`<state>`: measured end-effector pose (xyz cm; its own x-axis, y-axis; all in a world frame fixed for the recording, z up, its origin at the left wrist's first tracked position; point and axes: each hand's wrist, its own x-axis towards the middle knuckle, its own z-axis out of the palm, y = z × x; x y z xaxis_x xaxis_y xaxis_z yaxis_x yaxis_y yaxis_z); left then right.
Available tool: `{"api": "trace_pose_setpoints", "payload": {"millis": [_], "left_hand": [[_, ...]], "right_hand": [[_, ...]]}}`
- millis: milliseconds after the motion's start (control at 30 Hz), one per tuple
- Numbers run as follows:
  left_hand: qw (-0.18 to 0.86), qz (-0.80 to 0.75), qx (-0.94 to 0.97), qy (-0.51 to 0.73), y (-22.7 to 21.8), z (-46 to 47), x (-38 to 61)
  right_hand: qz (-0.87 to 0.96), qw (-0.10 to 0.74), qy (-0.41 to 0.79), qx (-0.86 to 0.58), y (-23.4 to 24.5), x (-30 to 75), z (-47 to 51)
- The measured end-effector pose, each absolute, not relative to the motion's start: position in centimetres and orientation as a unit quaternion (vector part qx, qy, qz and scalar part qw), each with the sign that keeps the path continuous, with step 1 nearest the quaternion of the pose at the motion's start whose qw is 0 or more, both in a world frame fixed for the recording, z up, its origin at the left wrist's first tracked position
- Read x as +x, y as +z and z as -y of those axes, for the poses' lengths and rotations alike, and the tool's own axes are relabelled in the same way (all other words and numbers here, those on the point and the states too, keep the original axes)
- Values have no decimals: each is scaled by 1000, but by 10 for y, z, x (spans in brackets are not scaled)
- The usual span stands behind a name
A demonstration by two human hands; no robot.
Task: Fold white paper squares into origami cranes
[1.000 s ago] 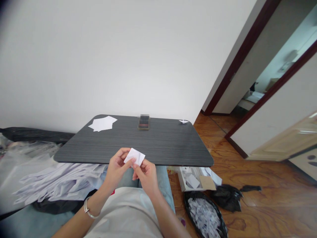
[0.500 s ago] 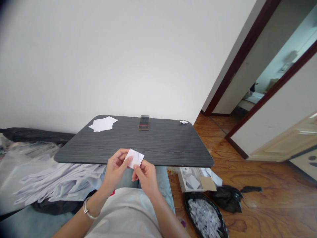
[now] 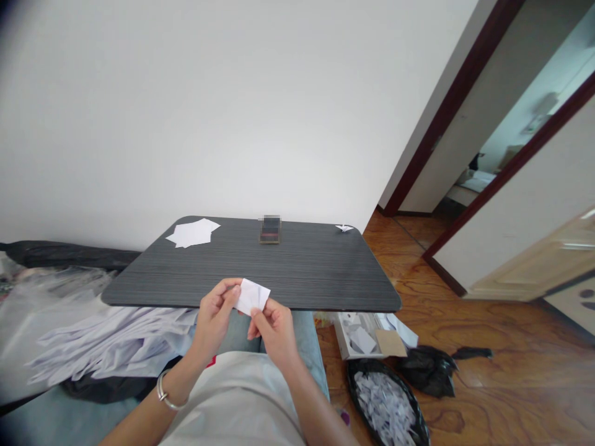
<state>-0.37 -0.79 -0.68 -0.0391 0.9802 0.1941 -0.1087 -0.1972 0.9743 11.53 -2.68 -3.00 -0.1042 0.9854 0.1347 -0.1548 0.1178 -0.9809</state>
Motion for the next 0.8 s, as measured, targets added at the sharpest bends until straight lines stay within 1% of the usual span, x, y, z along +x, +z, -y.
{"api": "trace_pose_setpoints", "payload": {"millis": [133, 300, 567, 700, 800], "left_hand": [[487, -395, 500, 598, -5, 10, -3], [519, -373, 512, 574, -9, 9, -1], [530, -358, 525, 561, -7, 9, -1], [504, -353, 536, 578, -8, 9, -3], [481, -373, 560, 562, -11, 7, -8]], "right_hand": [[518, 536, 534, -398, -31, 116, 27], [501, 549, 538, -396, -29, 115, 28], [498, 565, 529, -392, -27, 114, 28], [495, 578, 519, -389, -28, 115, 29], [492, 587, 514, -385, -29, 116, 29]]}}
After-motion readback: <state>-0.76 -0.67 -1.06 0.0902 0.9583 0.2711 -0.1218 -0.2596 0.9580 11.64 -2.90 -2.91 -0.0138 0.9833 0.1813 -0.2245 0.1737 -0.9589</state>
